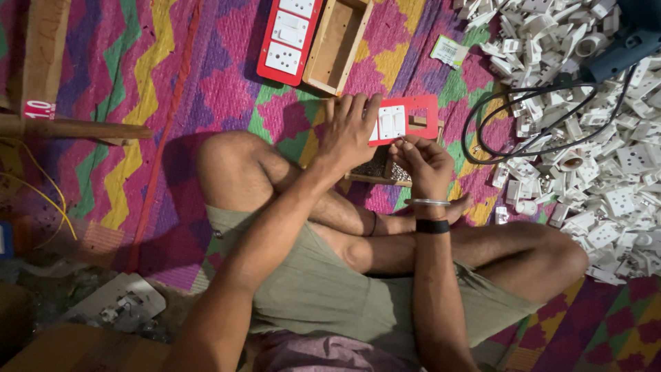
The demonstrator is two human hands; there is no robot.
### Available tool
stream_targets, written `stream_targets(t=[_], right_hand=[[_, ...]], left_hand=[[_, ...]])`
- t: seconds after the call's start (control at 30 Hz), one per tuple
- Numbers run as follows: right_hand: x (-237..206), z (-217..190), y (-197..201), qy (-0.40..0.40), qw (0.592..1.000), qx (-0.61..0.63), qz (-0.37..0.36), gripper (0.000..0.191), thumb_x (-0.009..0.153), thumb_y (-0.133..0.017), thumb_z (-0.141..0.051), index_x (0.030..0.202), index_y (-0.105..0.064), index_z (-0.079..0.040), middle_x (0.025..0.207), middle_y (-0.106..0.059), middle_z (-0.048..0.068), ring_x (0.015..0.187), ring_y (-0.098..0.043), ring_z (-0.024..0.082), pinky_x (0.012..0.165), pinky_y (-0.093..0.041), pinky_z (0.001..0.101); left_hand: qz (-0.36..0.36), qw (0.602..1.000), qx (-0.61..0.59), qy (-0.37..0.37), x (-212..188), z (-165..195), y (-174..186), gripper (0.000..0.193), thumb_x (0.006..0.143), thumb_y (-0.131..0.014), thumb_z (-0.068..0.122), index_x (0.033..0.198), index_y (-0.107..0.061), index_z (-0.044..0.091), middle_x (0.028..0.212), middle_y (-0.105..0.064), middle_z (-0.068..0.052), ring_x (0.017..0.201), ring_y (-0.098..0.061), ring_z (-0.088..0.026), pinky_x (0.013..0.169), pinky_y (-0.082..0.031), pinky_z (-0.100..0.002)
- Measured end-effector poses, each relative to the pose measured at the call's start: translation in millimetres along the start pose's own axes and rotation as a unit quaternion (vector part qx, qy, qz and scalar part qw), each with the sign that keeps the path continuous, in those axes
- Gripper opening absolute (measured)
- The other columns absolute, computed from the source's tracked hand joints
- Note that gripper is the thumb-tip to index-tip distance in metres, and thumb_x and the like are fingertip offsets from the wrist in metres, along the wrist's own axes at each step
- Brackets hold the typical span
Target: The person sits on the floor and assembles white electrical socket modules into red plastic frames. They insert the modules, secure them with screws using a screwdriver, and place the completed units into a wooden box.
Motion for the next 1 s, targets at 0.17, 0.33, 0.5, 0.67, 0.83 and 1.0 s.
stream_targets(t=[0.17,0.33,0.5,0.67,0.83,1.0], right_hand=[[6,3,7,0.027,0.994,-0.105,0.033,0.013,0.097,-0.069,-0.004,0.107,-0.072,0.004,0.091,-0.075,0.008,0.069,-0.068,0.011,0.056,-0.053,0.0221],[6,-8,2,0.179,0.953,-0.243,0.022,0.009,0.100,-0.071,-0.004,0.106,-0.074,0.003,0.092,-0.074,0.004,0.078,-0.063,0.006,0.068,-0.051,0.0209],[4,-5,15,0.197,0.932,-0.275,0.128,0.012,0.095,-0.078,-0.005,0.094,-0.068,0.001,0.081,-0.068,0.006,0.067,-0.056,0.008,0.060,-0.045,0.0245],[9,19,25,0.065,0.980,-0.016,0.189,0.026,0.086,-0.078,-0.003,0.093,-0.053,-0.009,0.076,-0.068,0.007,0.057,-0.066,0.015,0.048,-0.050,0.0269],[9,38,14,-0.012,0.976,0.167,0.141,0.018,0.091,-0.072,0.001,0.096,-0.056,-0.004,0.080,-0.068,0.011,0.060,-0.068,0.017,0.050,-0.054,0.0281],[11,38,17,0.039,0.980,0.143,0.136,0.016,0.090,-0.070,0.005,0.097,-0.057,-0.002,0.083,-0.070,0.011,0.062,-0.068,0.018,0.054,-0.057,0.0299]], left_hand=[[-0.017,1.000,-0.006,-0.007,0,3,-5,0.075,0.073,-0.077,0.015,0.141,-0.050,-0.001,0.117,-0.056,-0.017,0.113,-0.053,-0.033,0.098,-0.037,-0.057],[0.005,1.000,-0.018,-0.019,-3,8,-2,0.073,0.075,-0.077,0.014,0.141,-0.049,-0.001,0.117,-0.056,-0.017,0.113,-0.053,-0.033,0.099,-0.039,-0.054],[0.020,0.996,-0.088,0.012,-3,7,-2,0.074,0.069,-0.079,0.011,0.136,-0.051,-0.003,0.115,-0.056,-0.019,0.109,-0.053,-0.035,0.091,-0.041,-0.053],[0.040,0.995,-0.089,0.010,-6,12,4,0.076,0.066,-0.077,0.007,0.136,-0.052,-0.005,0.118,-0.057,-0.019,0.105,-0.054,-0.034,0.092,-0.045,-0.048],[0.060,0.994,-0.087,0.001,-5,15,11,0.073,0.071,-0.079,0.013,0.135,-0.052,-0.005,0.117,-0.056,-0.020,0.105,-0.054,-0.036,0.095,-0.045,-0.050],[0.043,0.995,-0.087,0.007,-8,14,5,0.071,0.073,-0.080,0.015,0.135,-0.052,-0.004,0.119,-0.057,-0.020,0.104,-0.053,-0.036,0.093,-0.044,-0.051]])
Point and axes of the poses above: each hand's wrist, its own x-axis towards the middle knuckle, its own y-axis out of the back of the hand, z = x × y, the point moved 9 cm from there along x, towards the middle knuckle
